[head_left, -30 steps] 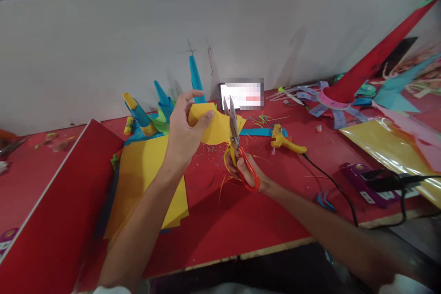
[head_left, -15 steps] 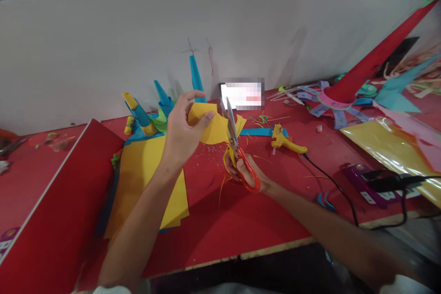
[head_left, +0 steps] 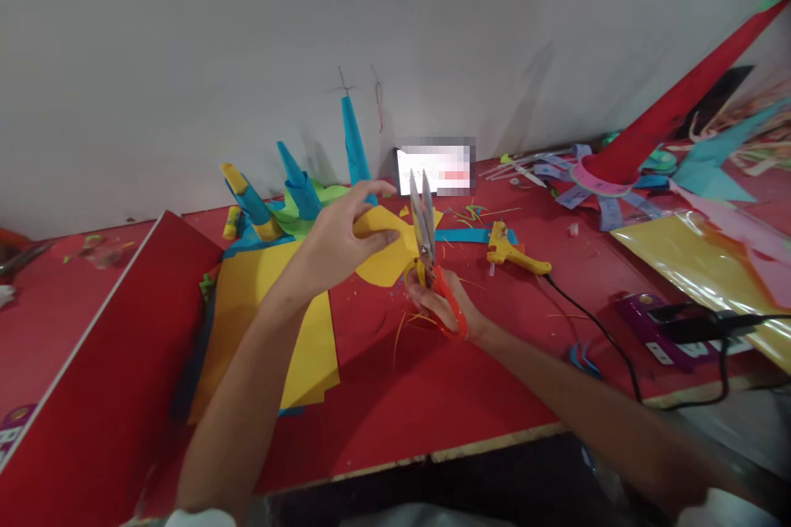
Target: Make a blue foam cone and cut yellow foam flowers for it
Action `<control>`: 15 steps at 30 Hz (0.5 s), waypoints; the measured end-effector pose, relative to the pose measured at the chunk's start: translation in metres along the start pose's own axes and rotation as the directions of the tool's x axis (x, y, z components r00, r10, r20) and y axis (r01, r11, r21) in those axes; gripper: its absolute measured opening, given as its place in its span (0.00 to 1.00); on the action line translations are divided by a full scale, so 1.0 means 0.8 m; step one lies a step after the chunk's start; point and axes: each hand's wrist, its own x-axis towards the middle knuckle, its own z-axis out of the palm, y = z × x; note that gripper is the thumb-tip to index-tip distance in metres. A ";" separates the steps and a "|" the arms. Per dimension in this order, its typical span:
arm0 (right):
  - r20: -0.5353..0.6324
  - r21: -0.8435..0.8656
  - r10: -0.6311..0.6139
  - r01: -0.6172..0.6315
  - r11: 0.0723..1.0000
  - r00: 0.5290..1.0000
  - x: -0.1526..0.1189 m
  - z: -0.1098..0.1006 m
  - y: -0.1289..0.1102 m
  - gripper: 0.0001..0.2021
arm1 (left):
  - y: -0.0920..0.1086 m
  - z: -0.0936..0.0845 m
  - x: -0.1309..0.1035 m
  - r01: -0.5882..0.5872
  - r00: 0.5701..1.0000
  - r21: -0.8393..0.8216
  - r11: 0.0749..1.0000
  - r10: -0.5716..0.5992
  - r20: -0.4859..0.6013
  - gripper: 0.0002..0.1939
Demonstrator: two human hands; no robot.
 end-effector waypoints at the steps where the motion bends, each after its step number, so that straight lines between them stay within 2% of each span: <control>1: -0.033 0.000 0.002 -0.002 1.000 0.999 0.000 0.000 -0.002 0.25 | -0.001 0.004 0.000 -0.004 0.999 0.020 1.000 0.003 0.053 0.24; 4: -0.111 0.046 0.015 -0.009 0.999 0.994 0.000 0.001 0.001 0.24 | -0.004 0.020 0.000 0.017 0.985 0.049 0.999 -0.025 0.172 0.25; 6: -0.142 0.113 0.030 -0.014 0.993 0.989 0.000 0.002 0.008 0.25 | -0.004 0.031 0.000 0.036 0.979 0.052 0.998 -0.045 0.201 0.26; 10: -0.194 0.202 0.021 0.019 0.979 0.981 0.004 0.004 0.020 0.29 | -0.003 0.046 0.001 0.100 0.977 -0.007 0.995 -0.097 0.190 0.26; 15: -0.247 0.173 -0.067 0.112 0.978 0.967 0.009 0.001 0.017 0.29 | -0.012 0.052 0.010 0.163 0.985 -0.270 0.949 -0.139 0.105 0.23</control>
